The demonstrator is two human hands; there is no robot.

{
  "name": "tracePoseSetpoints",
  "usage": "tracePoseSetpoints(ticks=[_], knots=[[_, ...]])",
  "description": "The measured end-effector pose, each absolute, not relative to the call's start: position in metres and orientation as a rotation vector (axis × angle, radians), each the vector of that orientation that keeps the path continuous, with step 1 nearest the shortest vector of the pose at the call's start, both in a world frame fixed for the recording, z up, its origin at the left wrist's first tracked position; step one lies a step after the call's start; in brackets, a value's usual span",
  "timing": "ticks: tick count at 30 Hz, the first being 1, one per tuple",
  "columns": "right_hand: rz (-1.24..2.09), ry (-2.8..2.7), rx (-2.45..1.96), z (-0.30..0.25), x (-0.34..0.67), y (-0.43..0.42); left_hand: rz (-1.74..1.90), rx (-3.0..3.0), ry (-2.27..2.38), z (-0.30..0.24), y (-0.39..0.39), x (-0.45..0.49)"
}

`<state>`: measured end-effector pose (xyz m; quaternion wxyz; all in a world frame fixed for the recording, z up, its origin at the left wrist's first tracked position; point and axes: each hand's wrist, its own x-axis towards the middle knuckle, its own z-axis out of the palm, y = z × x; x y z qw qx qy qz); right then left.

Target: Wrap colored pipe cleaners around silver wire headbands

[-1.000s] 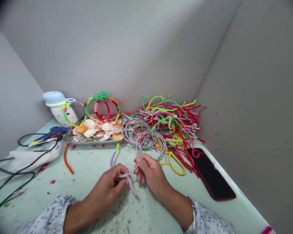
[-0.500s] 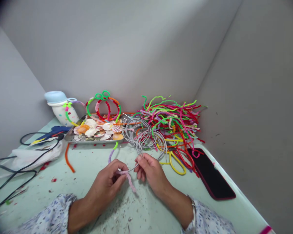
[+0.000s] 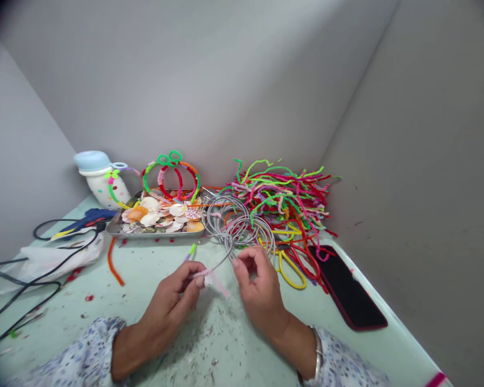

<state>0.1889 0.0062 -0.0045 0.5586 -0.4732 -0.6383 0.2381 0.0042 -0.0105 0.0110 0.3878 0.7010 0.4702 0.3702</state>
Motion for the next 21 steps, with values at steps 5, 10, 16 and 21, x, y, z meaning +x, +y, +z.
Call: tracePoseSetpoints(ticks=[5,10,16,21], knots=[[0.181,-1.876,-0.881,-0.0017,0.1901,0.0036,0.961,1.777,1.172,0.0127,-0.0119,0.0035],[0.240,-2.019,-0.789,-0.0043,0.1911,0.0057,0.958,1.828,1.112,0.0143,-0.0137,0.0031],[0.308,-2.009,-0.792,-0.0043,0.1906,0.0056,0.965,1.838,1.116,0.0144,-0.0122,0.0044],[0.316,-2.005,-0.781,-0.0031,0.1905,0.0062,0.952,1.849,1.126,0.0141,-0.0140,0.0048]])
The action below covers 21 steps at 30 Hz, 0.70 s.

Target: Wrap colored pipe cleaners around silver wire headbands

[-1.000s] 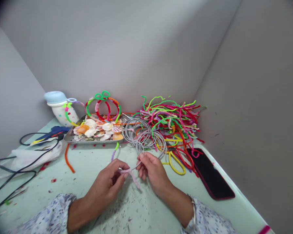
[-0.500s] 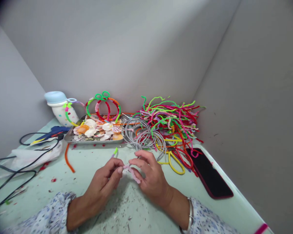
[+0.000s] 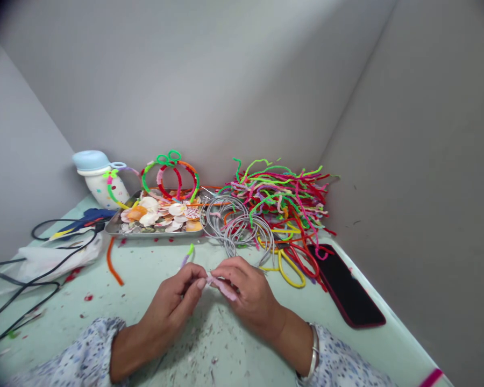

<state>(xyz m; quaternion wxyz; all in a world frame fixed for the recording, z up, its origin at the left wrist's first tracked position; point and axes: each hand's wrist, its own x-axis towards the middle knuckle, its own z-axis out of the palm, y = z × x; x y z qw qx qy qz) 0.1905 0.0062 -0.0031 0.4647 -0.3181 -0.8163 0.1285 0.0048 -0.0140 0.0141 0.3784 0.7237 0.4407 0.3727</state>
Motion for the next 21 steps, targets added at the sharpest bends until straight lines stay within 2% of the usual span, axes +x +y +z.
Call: tracePoseSetpoints(ticks=[10,18,21], knots=[[0.454,-1.923,-0.832,-0.0020,0.1901,0.0075,0.939,1.912,1.147,0.0116,-0.0119,0.0053],[0.969,-1.772,-0.917,-0.0079,0.1899,0.0061,0.903,1.988,1.152,0.0105,-0.0121,0.0039],[1.067,-1.714,-0.923,-0.0084,0.1886,0.0052,0.878,2.021,1.152,0.0096,-0.0127,0.0030]])
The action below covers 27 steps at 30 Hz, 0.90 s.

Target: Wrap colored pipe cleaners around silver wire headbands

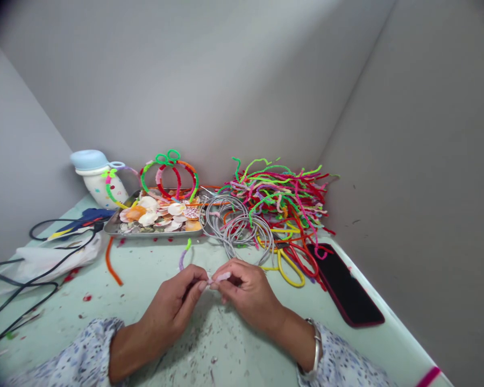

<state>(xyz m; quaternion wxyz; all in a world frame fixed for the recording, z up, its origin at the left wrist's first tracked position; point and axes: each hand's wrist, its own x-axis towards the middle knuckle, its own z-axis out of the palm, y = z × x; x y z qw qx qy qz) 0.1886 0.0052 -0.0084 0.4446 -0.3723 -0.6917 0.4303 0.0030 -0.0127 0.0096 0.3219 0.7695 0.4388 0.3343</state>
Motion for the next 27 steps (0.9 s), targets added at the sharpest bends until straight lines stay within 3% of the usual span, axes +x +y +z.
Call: tracePoseSetpoints(ticks=[27], knots=[[1.199,-1.696,-0.950,0.007,0.186,0.005,0.918,2.021,1.142,0.014,-0.013,0.005]])
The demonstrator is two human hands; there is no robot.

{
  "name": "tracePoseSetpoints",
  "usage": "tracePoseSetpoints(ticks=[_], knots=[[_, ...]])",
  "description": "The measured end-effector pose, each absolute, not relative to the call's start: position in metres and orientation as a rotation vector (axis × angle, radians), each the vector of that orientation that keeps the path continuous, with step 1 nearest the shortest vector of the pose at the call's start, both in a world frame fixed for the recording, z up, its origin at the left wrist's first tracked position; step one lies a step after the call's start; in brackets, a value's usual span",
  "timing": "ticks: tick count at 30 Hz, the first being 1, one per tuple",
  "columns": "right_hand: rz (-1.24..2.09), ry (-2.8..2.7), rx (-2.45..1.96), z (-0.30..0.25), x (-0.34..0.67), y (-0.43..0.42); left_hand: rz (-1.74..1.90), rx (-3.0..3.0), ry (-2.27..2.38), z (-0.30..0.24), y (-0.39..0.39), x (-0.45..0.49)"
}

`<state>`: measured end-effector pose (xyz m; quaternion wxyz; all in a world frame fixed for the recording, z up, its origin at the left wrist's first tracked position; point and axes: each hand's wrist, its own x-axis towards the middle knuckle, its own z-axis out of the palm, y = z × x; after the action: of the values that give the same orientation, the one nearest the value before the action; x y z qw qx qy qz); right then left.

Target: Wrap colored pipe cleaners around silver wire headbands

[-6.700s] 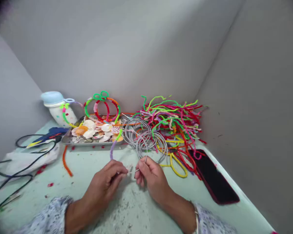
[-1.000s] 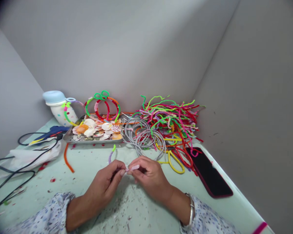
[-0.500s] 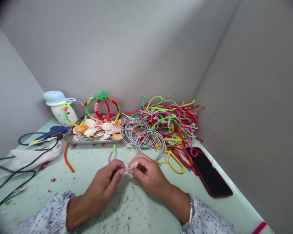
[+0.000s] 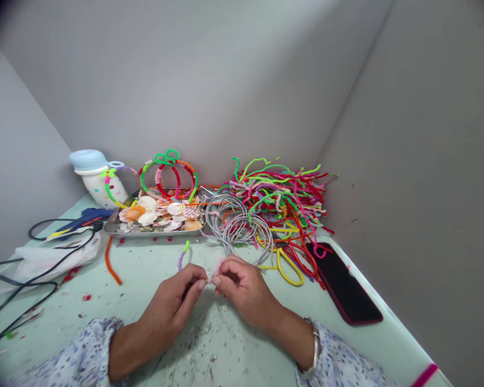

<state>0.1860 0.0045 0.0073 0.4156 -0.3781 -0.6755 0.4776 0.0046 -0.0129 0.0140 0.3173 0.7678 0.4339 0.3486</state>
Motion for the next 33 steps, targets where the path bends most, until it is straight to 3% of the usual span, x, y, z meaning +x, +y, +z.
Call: tracePoseSetpoints(ticks=[11,24,33], knots=[[1.123,-1.771,-0.961,0.002,0.187,0.004,0.920,1.961,1.200,0.005,-0.013,0.005],[1.271,-1.657,-0.963,0.008,0.183,0.001,0.937,1.976,1.176,0.007,-0.012,0.004],[1.080,-1.776,-0.999,0.007,0.184,0.003,0.886,2.036,1.217,0.003,-0.014,0.004]])
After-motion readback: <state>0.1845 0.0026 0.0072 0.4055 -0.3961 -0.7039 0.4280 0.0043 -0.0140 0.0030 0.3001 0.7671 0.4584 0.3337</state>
